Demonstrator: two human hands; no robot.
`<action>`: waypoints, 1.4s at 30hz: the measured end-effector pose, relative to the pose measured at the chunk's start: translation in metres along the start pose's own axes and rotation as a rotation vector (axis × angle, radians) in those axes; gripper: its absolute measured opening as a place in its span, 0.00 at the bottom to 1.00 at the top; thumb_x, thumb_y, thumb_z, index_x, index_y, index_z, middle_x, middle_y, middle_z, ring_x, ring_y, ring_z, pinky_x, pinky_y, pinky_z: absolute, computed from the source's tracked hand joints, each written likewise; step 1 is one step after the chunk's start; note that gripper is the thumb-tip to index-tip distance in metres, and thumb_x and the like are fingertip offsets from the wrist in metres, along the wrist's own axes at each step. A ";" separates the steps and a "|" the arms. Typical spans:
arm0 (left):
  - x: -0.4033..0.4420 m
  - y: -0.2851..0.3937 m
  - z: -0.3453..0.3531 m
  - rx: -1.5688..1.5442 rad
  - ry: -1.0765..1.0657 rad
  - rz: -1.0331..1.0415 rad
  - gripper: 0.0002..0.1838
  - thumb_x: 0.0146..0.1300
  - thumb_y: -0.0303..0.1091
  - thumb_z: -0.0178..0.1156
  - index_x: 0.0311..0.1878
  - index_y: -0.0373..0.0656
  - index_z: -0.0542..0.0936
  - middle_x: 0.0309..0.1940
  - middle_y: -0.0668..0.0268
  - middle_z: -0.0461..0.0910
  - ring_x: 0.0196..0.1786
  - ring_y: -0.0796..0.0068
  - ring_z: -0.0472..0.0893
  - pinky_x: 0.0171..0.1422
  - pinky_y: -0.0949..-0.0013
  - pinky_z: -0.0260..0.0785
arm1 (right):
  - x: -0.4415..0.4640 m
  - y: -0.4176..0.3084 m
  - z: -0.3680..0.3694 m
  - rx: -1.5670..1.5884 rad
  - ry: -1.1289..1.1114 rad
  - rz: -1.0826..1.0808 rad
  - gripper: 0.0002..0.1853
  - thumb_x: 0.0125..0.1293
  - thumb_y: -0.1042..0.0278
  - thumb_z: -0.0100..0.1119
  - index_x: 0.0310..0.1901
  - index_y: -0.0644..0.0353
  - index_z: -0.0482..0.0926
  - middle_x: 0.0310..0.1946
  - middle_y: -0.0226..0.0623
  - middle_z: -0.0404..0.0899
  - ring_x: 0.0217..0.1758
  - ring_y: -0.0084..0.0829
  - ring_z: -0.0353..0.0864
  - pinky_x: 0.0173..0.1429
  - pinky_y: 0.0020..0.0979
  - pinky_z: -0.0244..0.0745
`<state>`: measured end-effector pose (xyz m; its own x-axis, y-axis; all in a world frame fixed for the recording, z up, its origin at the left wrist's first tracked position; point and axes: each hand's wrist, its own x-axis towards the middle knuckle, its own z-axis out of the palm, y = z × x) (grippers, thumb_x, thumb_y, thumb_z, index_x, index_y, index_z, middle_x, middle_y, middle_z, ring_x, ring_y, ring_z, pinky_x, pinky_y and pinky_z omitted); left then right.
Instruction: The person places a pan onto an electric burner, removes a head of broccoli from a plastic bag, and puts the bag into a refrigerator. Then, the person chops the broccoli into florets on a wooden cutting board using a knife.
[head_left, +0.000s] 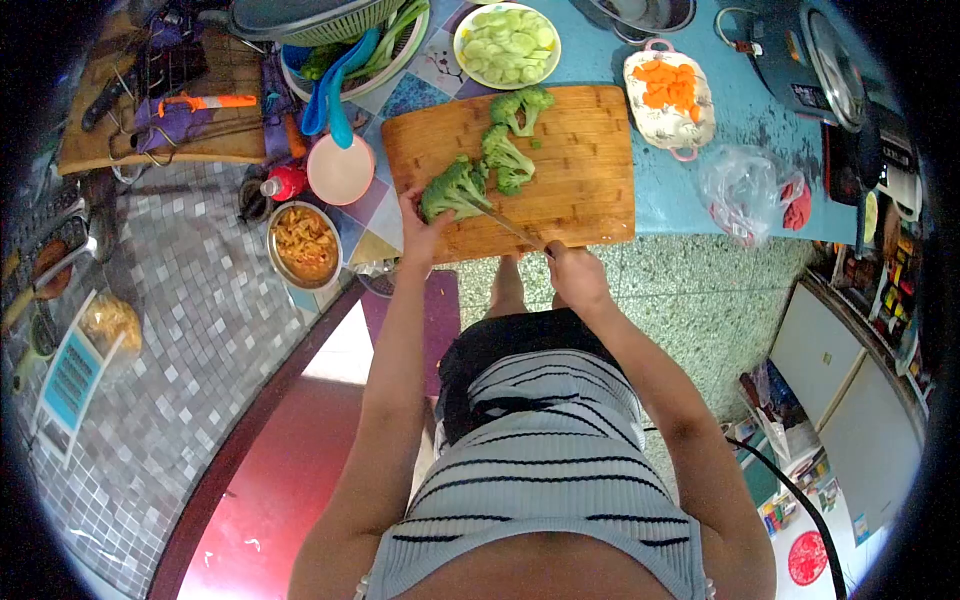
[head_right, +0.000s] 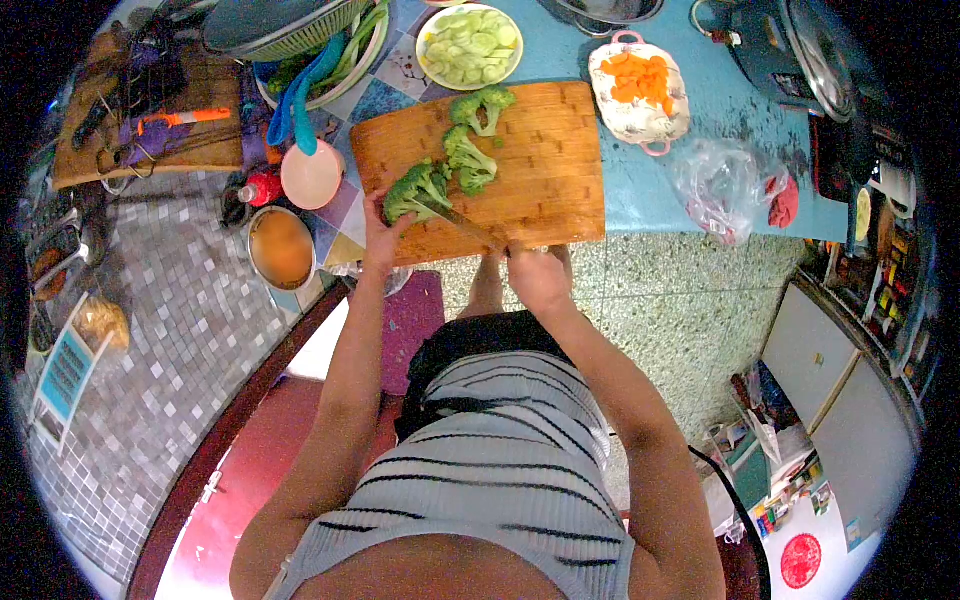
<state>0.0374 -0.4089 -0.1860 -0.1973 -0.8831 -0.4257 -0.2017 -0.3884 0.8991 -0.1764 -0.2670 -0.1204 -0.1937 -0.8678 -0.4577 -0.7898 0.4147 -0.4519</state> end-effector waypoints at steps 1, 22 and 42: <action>-0.001 -0.002 0.002 -0.005 0.015 0.045 0.32 0.47 0.21 0.67 0.54 0.41 0.61 0.48 0.61 0.66 0.52 0.70 0.68 0.58 0.69 0.61 | -0.002 -0.004 -0.002 -0.012 -0.002 0.033 0.08 0.59 0.67 0.54 0.37 0.61 0.76 0.25 0.53 0.77 0.30 0.50 0.79 0.34 0.45 0.76; -0.017 -0.022 0.026 0.438 0.109 0.187 0.33 0.45 0.23 0.69 0.51 0.40 0.59 0.43 0.62 0.65 0.48 0.69 0.68 0.56 0.67 0.61 | -0.006 0.019 0.020 -0.138 -0.130 0.074 0.10 0.59 0.70 0.46 0.39 0.62 0.75 0.25 0.48 0.80 0.30 0.45 0.82 0.32 0.41 0.79; -0.004 0.016 -0.013 -0.480 -0.101 -0.394 0.34 0.55 0.25 0.63 0.63 0.45 0.56 0.52 0.61 0.71 0.52 0.66 0.74 0.47 0.63 0.75 | 0.019 0.034 0.028 0.168 -0.197 0.194 0.21 0.60 0.55 0.54 0.33 0.72 0.78 0.29 0.60 0.77 0.37 0.56 0.78 0.43 0.47 0.72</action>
<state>0.0477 -0.4153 -0.1682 -0.2901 -0.6295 -0.7208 0.1708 -0.7752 0.6082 -0.1901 -0.2619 -0.1661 -0.2018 -0.7055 -0.6794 -0.6389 0.6205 -0.4546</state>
